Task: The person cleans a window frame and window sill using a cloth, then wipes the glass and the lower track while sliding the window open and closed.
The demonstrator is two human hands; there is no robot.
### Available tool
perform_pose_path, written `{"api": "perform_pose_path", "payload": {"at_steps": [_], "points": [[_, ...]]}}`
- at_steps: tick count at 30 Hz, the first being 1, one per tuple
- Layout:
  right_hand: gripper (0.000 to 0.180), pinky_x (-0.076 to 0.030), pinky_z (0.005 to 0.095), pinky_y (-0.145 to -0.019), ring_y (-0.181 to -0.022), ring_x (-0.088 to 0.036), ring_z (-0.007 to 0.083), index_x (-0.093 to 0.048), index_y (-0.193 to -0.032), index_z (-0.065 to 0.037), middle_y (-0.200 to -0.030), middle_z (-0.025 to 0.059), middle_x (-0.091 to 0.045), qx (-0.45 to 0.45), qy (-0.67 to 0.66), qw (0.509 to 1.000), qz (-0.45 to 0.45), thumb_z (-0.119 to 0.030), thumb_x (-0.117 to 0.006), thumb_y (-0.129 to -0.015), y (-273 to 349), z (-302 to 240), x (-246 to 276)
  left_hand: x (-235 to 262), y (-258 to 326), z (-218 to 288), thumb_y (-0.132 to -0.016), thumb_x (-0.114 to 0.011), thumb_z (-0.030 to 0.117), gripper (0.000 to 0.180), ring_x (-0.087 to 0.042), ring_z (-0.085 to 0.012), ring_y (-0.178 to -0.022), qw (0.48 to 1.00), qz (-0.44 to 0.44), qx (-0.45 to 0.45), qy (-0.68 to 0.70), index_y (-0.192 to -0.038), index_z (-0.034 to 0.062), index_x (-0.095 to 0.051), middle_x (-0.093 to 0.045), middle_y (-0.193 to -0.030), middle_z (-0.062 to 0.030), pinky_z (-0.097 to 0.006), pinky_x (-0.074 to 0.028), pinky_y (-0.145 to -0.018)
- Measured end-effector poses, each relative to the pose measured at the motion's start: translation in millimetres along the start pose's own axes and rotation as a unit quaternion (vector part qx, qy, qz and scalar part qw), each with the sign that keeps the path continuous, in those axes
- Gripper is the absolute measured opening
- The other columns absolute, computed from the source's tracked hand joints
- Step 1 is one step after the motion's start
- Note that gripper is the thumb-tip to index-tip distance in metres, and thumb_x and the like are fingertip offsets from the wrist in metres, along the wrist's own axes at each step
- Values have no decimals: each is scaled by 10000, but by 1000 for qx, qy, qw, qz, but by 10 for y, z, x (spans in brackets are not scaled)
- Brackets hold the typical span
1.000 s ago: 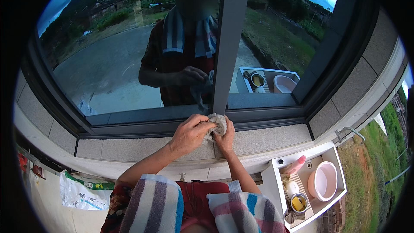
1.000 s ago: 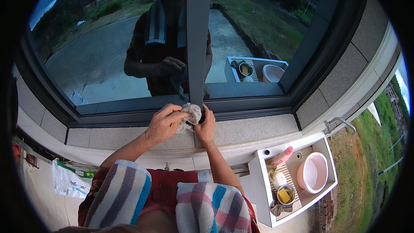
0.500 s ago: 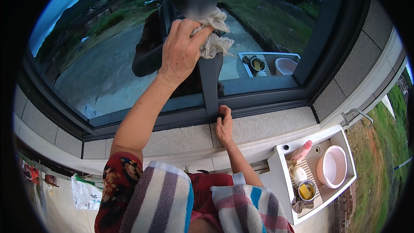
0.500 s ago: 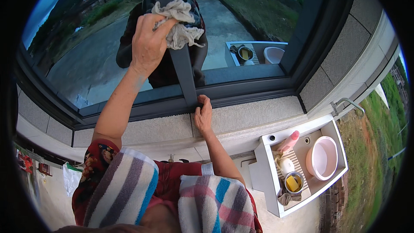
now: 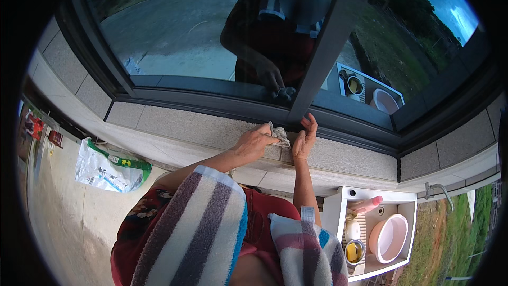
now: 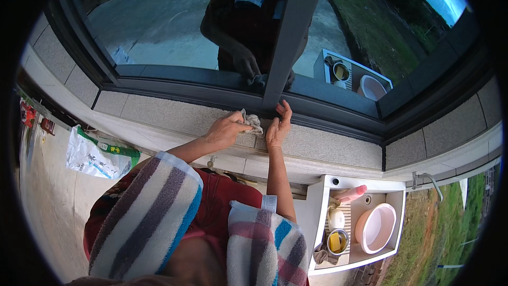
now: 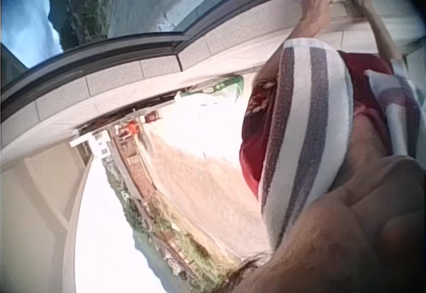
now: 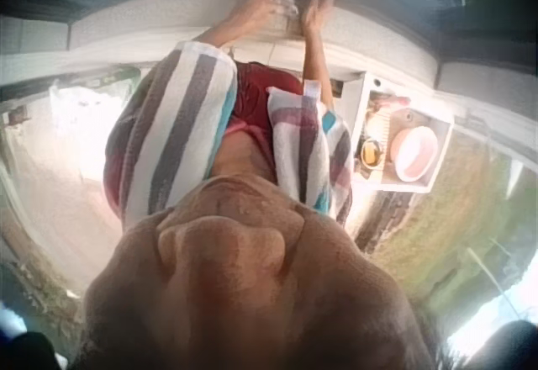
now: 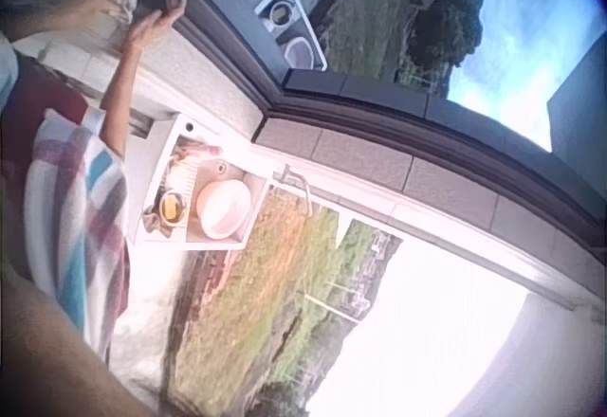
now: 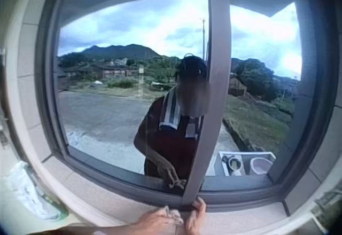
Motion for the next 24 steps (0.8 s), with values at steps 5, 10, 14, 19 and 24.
{"api": "perform_pose_path", "payload": {"at_steps": [5, 10, 14, 19, 24], "points": [[586, -418, 365, -1001, -1091, -587, 263, -466, -1310, -14, -1245, 158, -563, -7, -36, 999, -24, 66, -309, -751, 8, 104, -5, 85, 628, -391, -853, -581, -28, 349, -589, -230, -866, 974, -12, 105, 201, -1108, 150, -740, -578, -1000, -101, -333, -481, -778], [571, -422, 369, -1003, -1117, -582, 272, -463, -1293, 2, -1254, 153, -557, 0, -36, 997, -75, 84, -322, -746, 33, 57, -78, 120, 791, -336, -853, -556, -62, 378, -538, -150, -763, 952, 51, 123, 276, -1123, 133, -733, -552, -966, -70, -267, -444, -667], [636, -418, 375, -1010, -1163, -578, 289, -437, -1356, -27, -1243, 186, -586, 2, 34, 988, -149, 93, -308, -744, 30, -77, -96, 115, 810, -414, -861, -566, -63, 354, -536, -142, -754, 960, 29, 100, 261, -1128, 107, -725, -559, -981, -69, -262, -442, -659], [608, -480, 387, -921, -1111, -616, 377, -413, -1362, -80, -1226, 202, -638, 14, 53, 986, -160, 113, -375, -787, 54, -334, -313, 183, 906, -408, -841, -637, -49, 325, -552, -127, -778, 943, 4, 122, 309, -1126, 84, -721, -554, -963, -57, -254, -452, -685], [550, -507, 364, -810, -932, -652, 390, -401, -1353, -87, -1237, 184, -638, 16, 72, 986, -152, 60, -417, -823, 81, -415, -472, 166, 915, -415, -823, -648, -58, 292, -569, -142, -835, 954, 24, 80, 286, -1089, 36, -721, -561, -960, -60, -240, -463, -740]]}}
Point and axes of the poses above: each hand's wrist, its own y-axis away from the middle knuckle, its own x-axis out of the back of the hand, z = x × y, the point moved 1 cm from there along -y, towards the middle knuckle
